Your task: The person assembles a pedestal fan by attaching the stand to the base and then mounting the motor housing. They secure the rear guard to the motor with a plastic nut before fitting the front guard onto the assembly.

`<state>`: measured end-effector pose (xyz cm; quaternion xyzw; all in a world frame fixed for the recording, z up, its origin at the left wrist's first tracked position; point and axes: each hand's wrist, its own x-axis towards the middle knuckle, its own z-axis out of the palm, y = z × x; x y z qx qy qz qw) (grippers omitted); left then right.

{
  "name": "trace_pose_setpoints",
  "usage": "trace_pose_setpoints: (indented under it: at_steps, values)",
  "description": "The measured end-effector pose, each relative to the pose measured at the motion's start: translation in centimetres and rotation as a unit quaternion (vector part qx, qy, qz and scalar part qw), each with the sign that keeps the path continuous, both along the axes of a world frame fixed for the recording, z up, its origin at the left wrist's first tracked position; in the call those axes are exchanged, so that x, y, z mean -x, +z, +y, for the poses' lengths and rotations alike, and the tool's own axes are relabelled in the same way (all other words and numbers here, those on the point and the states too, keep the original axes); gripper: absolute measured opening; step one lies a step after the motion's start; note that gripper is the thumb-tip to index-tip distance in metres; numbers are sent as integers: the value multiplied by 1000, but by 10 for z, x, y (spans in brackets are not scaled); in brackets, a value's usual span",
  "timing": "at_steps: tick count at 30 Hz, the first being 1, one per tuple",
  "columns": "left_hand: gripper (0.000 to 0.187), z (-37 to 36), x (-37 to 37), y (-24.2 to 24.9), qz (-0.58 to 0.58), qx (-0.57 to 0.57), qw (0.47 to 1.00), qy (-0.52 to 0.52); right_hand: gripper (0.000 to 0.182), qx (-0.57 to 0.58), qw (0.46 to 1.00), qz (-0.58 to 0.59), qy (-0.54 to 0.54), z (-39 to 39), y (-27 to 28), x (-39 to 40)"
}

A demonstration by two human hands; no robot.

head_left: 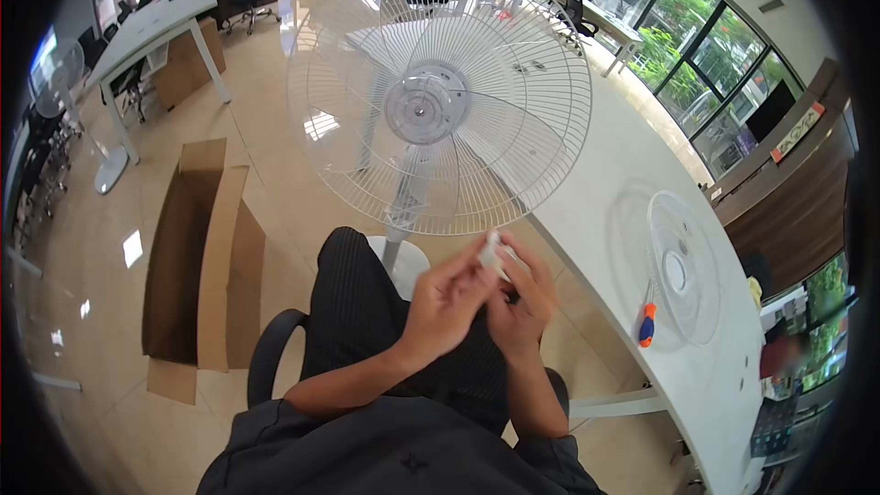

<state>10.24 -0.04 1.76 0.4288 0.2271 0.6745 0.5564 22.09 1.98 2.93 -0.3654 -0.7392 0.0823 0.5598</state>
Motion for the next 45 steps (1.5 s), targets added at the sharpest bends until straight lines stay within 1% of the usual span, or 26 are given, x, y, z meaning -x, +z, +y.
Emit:
trace_pose_setpoints:
  at_steps: [1, 3, 4, 6, 7, 8, 9, 10, 12, 13, 15, 16, 18, 19, 21, 23, 27, 28, 30, 31, 32, 33, 35, 36, 38, 45]
  values:
    - [43, 0, 9, 3, 9, -5, 1000, -3, 48, -5, 1000, 9, -3, 1, 0, 16]
    - [43, 7, 27, 14, -70, 45, 995, 52, 57, -32, 997, -9, 65, 7, 6, 39]
    - [43, 14, 38, 16, -62, 40, 996, 49, 57, -37, 997, -1, 62, 7, 10, 47]
    - [42, 40, 62, 16, 46, 3, 983, 176, 68, -37, 996, 11, 77, 6, 18, 58]
    - [42, 57, 76, 13, 48, -4, 983, 177, 68, -43, 996, 14, 77, 6, 20, 54]
    - [40, 76, 89, 10, 130, -39, 957, 258, 72, -14, 997, 15, 72, 10, 23, 43]
    - [38, 89, 99, 14, 208, -72, 916, 335, 76, 18, 998, 16, 66, 13, 26, 34]
    - [38, 97, 104, 22, 207, -75, 915, 338, 70, 22, 997, 63, 47, 15, 31, 29]
    - [37, 113, 110, 35, 347, -143, 833, 407, 68, 42, 995, 93, 23, 23, 31, 14]
    - [37, 120, 111, 38, 347, -145, 833, 407, 65, 67, 990, 124, -4, 27, 31, 8]
    - [39, 134, 110, 39, 417, -213, 758, 455, 62, 56, 990, 124, -22, 33, 35, 0]
    - [39, 136, 109, 40, 418, -213, 759, 452, 60, 61, 989, 128, -26, 36, 36, -4]
    - [40, 136, 109, 39, 456, -220, 732, 456, 58, 74, 988, 135, -35, 40, 37, -8]
    - [40, 135, 108, 38, 461, -216, 734, 450, 55, 61, 988, 136, -28, 45, 37, -8]
    - [39, 138, 108, 39, 467, -257, 711, 460, 52, 57, 988, 140, -21, 50, 40, -7]
    - [39, 138, 105, 40, 479, -251, 704, 460, 48, 38, 992, 123, -16, 55, 43, -7]
    - [39, 141, 104, 42, 491, -249, 697, 460, 47, 22, 993, 112, -28, 62, 46, -7]
    - [39, 140, 102, 43, 493, -250, 697, 457, 47, 14, 995, 95, -32, 65, 48, -7]
    - [37, 138, 98, 44, 478, -229, 719, 449, 48, 7, 996, 77, -36, 72, 51, -7]
    - [37, 139, 97, 43, 479, -229, 718, 449, 49, 1, 998, 42, -41, 77, 53, -7]
    - [36, 142, 97, 40, 473, -246, 707, 464, 50, -8, 999, 8, -46, 80, 55, -6]
    - [36, 143, 97, 39, 466, -262, 696, 479, 50, -9, 999, 8, -46, 83, 56, -4]
    - [37, 140, 96, 38, 471, -269, 681, 492, 54, -96, 981, -74, -152, 88, 55, 1]
    - [39, 139, 95, 38, 475, -276, 667, 503, 54, -98, 981, -74, -152, 92, 52, 1]
    - [38, 139, 95, 40, 460, -290, 677, 496, 56, -88, 976, -112, -164, 102, 45, 0]
    - [38, 139, 101, 40, 445, -301, 709, 458, 57, -63, 985, -98, -125, 113, 43, -4]
